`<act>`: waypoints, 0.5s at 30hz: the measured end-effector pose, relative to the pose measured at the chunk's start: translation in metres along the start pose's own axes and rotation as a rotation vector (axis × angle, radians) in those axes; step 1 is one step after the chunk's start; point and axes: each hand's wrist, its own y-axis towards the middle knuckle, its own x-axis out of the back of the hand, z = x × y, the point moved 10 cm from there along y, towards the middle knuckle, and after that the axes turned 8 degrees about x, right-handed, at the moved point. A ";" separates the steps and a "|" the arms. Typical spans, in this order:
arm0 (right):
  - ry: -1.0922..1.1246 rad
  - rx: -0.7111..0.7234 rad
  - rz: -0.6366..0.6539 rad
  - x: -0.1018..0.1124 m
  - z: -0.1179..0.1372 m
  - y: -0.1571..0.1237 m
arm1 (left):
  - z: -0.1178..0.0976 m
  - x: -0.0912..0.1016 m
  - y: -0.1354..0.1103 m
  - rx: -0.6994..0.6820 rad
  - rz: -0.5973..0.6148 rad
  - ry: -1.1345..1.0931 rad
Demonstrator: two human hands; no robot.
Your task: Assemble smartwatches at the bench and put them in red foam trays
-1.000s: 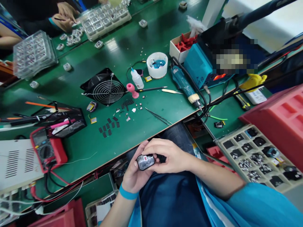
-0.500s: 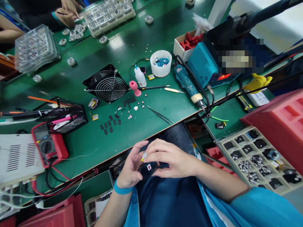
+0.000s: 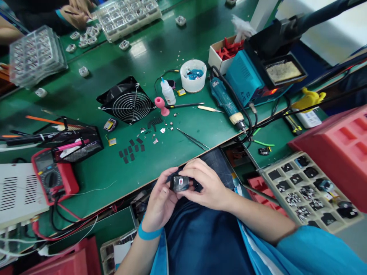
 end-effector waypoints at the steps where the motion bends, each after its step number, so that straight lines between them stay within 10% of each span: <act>1: -0.045 -0.006 -0.021 0.001 -0.001 -0.002 | -0.002 0.001 -0.001 -0.035 -0.029 0.027; 8: -0.216 -0.033 -0.056 -0.002 -0.001 -0.012 | -0.010 0.022 -0.010 -0.258 -0.328 0.340; 15: 0.464 -0.501 0.020 -0.029 -0.037 -0.032 | -0.054 0.002 -0.018 -0.421 -0.341 0.998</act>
